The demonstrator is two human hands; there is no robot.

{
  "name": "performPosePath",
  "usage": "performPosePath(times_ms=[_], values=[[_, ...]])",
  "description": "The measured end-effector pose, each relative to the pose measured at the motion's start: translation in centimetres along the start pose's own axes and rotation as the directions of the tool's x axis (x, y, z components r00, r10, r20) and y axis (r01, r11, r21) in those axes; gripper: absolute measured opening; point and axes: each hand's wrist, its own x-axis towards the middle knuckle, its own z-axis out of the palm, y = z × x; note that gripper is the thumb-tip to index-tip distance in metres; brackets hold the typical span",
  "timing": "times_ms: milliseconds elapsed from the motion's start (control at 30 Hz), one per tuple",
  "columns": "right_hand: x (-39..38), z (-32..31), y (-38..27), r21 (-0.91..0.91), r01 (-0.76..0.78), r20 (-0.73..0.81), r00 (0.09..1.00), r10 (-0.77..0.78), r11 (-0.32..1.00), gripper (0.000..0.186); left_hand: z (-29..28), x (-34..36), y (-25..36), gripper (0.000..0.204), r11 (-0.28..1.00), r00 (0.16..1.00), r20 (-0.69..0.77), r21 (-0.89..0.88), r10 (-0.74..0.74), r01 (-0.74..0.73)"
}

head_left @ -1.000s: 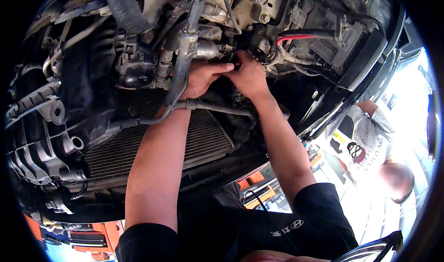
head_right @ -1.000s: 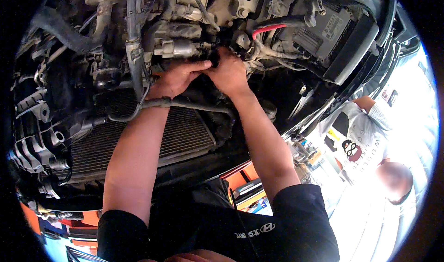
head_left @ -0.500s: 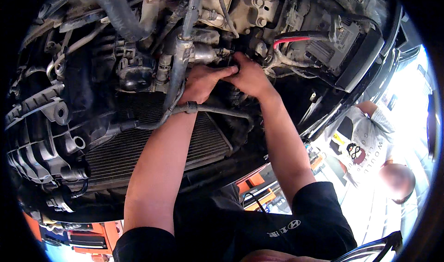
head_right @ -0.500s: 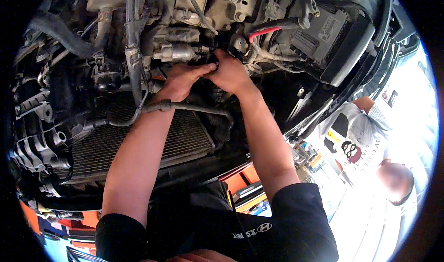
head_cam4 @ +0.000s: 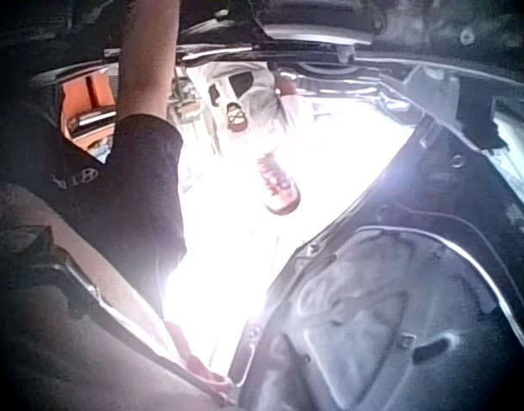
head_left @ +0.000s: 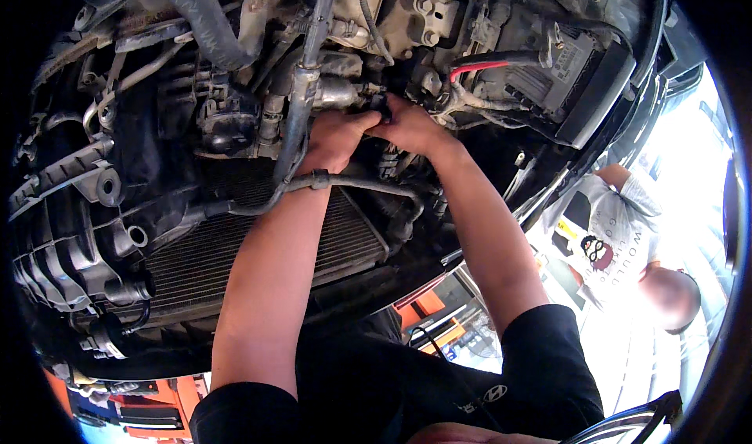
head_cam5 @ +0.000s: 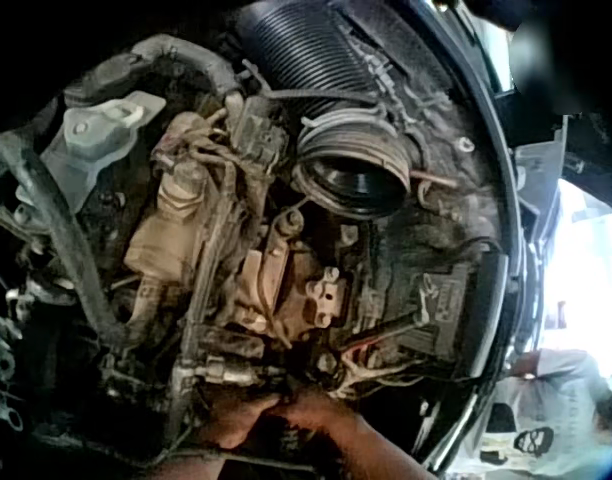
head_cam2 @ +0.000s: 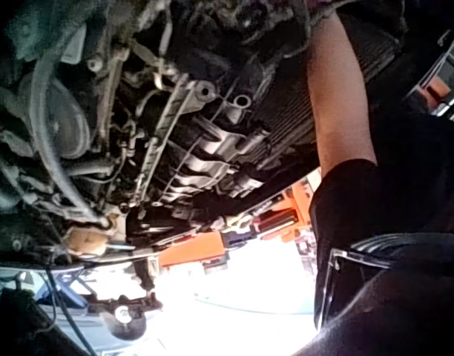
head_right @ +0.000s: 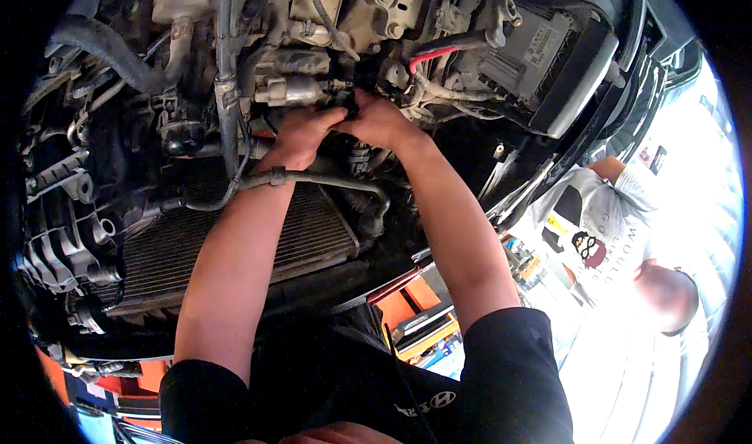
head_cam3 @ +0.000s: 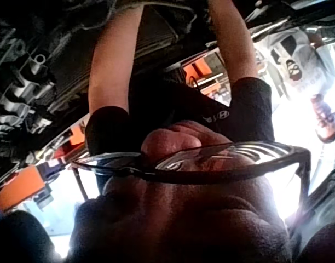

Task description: The person works under the hood of a car, using a wrench to tighten bolts on the engine. They then remove a plastic engine cover, inspect the components, and reattach the cover.

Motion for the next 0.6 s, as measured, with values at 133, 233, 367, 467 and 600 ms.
performPosePath(times_ms=[133,233,367,467,600], values=[[-0.8,0.6,0.7,0.051,0.007,-0.036,0.999,-0.005,0.999,0.061,0.6,-1.8,2.5,0.034,0.964,0.996,0.049,-0.254,-0.072,0.082],[-0.8,1.1,1.3,-0.034,0.024,-0.071,0.997,-0.026,0.999,0.055,-0.2,-1.9,3.1,0.035,0.921,0.976,0.182,-0.347,-0.117,0.175],[-1.2,1.8,1.6,-0.081,0.123,-0.149,0.980,-0.134,0.989,0.049,-0.3,-2.5,3.4,0.037,0.912,0.989,0.138,-0.396,-0.053,0.104],[-1.2,1.9,0.9,-0.049,0.100,-0.190,0.976,-0.107,0.994,0.050,0.0,-2.9,3.7,0.044,0.951,0.991,0.107,-0.289,-0.083,0.111],[-1.2,2.2,0.2,0.017,0.074,-0.236,0.969,-0.068,0.997,0.051,0.0,-2.8,4.8,0.049,0.920,0.963,0.268,-0.383,0.020,0.087]])
